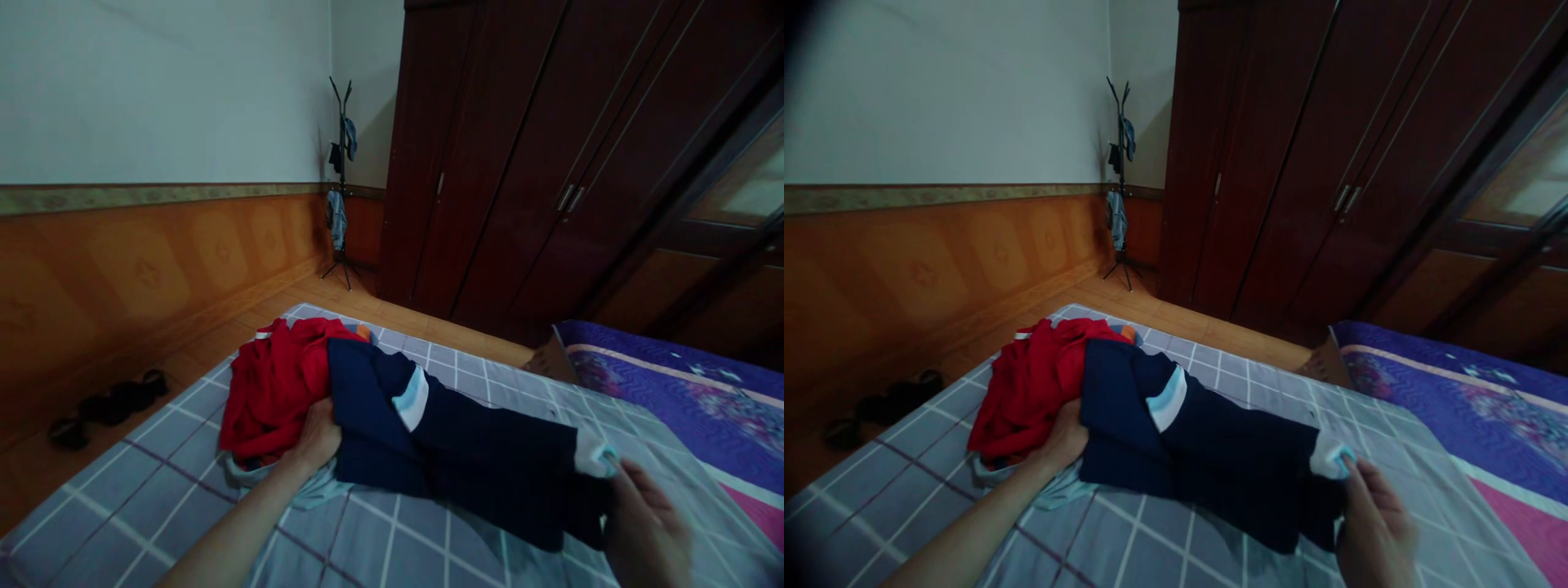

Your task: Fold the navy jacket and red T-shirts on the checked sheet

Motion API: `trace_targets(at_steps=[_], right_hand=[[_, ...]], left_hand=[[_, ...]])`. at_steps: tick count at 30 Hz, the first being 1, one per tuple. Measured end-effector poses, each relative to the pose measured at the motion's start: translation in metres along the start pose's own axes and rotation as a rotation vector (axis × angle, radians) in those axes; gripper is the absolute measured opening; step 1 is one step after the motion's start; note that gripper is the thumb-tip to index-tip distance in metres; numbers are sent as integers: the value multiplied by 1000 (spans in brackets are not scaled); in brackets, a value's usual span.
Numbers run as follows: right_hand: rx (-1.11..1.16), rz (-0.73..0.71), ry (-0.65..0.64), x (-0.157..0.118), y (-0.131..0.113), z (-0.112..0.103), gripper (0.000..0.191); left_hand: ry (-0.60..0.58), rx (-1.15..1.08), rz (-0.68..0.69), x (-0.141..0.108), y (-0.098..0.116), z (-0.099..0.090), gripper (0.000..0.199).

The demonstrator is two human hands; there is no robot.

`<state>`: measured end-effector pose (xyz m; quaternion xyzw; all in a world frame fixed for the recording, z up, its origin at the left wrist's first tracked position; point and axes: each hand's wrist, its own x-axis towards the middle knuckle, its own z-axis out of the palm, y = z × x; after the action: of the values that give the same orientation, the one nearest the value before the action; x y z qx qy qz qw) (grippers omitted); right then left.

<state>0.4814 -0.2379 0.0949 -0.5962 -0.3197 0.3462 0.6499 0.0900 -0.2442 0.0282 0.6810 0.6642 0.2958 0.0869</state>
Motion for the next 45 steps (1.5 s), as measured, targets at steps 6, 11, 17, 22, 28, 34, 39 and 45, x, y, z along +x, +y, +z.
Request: trace_targets(at_steps=[6,11,17,22,28,34,39,45], right_hand=[[-1,229,-93,-10,68,-17,46],[1,249,-94,-14,67,-10,43],[-21,285,-86,-12,62,-11,46],[55,298,-118,-18,62,-9,49],[98,336,-132,-19,58,-8,50],[48,301,-108,-11,68,-15,52],[74,333,-134,-17,65,-13,49],[37,314,-128,-19,55,-9,47]], left_hand=[[91,310,123,3,29,0,34],[7,428,274,11,27,2,44],[-20,473,300,41,12,9,77],[-61,459,240,56,-18,4,70],[-80,514,217,63,-46,-9,61],[62,301,234,53,-21,-7,40],[-14,160,325,32,15,6,25],[-111,-299,113,19,43,-1,22]])
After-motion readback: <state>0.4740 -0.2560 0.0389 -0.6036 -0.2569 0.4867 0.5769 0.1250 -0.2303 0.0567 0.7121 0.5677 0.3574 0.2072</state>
